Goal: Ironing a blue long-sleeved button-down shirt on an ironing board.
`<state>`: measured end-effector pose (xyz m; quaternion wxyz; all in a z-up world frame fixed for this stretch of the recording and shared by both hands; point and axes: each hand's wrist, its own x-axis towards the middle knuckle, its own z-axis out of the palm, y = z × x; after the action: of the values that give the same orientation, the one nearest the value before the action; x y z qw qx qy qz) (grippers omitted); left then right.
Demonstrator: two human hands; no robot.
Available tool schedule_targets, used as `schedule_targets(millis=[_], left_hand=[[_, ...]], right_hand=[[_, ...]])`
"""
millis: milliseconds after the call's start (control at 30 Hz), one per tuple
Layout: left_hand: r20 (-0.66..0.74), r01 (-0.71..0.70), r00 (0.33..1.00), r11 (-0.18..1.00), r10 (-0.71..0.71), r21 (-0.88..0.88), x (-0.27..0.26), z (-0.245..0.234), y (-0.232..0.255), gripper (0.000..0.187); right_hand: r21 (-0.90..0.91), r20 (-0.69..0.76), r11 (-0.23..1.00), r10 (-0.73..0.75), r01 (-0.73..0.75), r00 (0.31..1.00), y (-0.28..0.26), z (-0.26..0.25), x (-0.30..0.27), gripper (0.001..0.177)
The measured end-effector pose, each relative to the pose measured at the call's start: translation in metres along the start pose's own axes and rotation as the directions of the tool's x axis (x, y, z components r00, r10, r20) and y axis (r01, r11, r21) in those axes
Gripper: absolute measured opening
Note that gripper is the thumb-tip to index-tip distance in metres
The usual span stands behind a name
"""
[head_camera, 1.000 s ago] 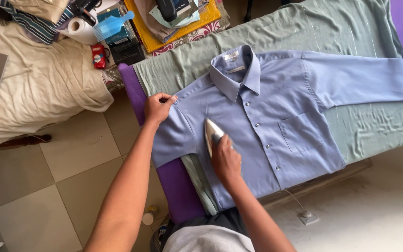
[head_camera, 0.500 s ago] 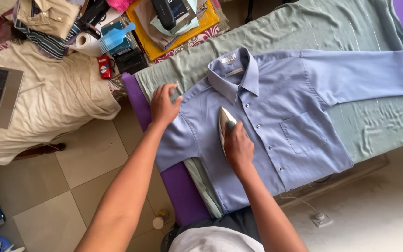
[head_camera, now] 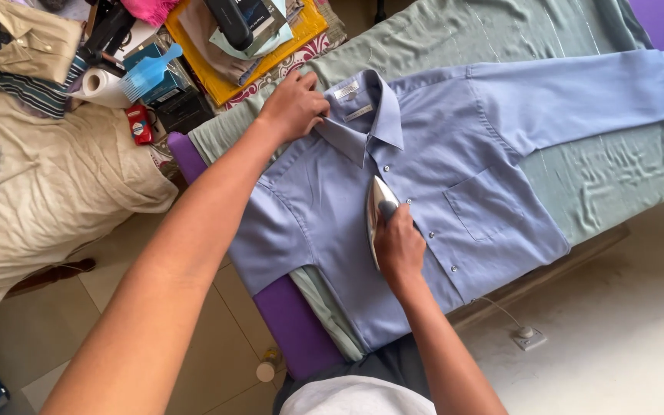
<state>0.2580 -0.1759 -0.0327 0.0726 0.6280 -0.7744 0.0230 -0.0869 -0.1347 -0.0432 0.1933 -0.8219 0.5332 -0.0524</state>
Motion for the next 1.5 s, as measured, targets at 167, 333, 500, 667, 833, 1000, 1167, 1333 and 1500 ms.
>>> schedule_targets(millis=[167, 333, 500, 667, 833, 1000, 1167, 1333, 1500], left_hand=[[-0.045, 0.098, 0.994, 0.995, -0.099, -0.018, -0.011, -0.001, 0.018, 0.013], [-0.209, 0.206, 0.952, 0.974, -0.222, -0.094, -0.018, -0.002, 0.034, 0.013], [-0.209, 0.292, 0.925, 0.946, -0.317, -0.139, -0.015, -0.008, 0.044, 0.010], [-0.197, 0.509, 0.761, 0.758, -0.618, -0.408, -0.052, -0.007, 0.057, 0.017], [0.048, 0.804, 0.505, 0.450, -0.862, -0.388, -0.136, 0.025, 0.075, 0.032], [0.230, 0.791, 0.251, 0.062, -0.940, -0.609, -0.167, 0.027, 0.082, 0.025], [0.330, 0.670, 0.184, -0.128, -0.926, -0.731, -0.166, 0.020, 0.080, 0.026], [0.332, 0.635, 0.161, -0.160, -0.930, -0.756, -0.168, 0.018, 0.080, 0.025], [0.312, 0.617, 0.171, -0.146, -0.934, -0.773, -0.171, 0.025, 0.082, 0.024]], right_hand=[[0.052, -0.016, 0.998, -0.038, 0.038, 0.999, -0.028, 0.008, 0.042, 0.037], [0.056, 0.005, 0.995, -0.082, 0.082, 0.997, -0.041, 0.008, 0.049, 0.039], [0.082, 0.104, 0.978, -0.198, 0.190, 0.975, -0.060, 0.007, 0.060, 0.038], [0.124, 0.097, 0.960, -0.264, 0.251, 0.960, -0.076, 0.016, 0.072, 0.036], [0.113, 0.156, 0.948, -0.314, 0.299, 0.936, -0.069, 0.014, 0.069, 0.035], [0.108, 0.084, 0.974, -0.208, 0.199, 0.974, -0.062, 0.013, 0.030, 0.030], [0.092, 0.233, 0.938, -0.345, 0.333, 0.909, -0.059, 0.014, 0.008, 0.033], [0.112, 0.253, 0.899, -0.437, 0.423, 0.863, -0.081, 0.023, 0.041, 0.032], [0.085, 0.094, 0.977, -0.204, 0.196, 0.974, -0.108, 0.030, 0.075, 0.035]])
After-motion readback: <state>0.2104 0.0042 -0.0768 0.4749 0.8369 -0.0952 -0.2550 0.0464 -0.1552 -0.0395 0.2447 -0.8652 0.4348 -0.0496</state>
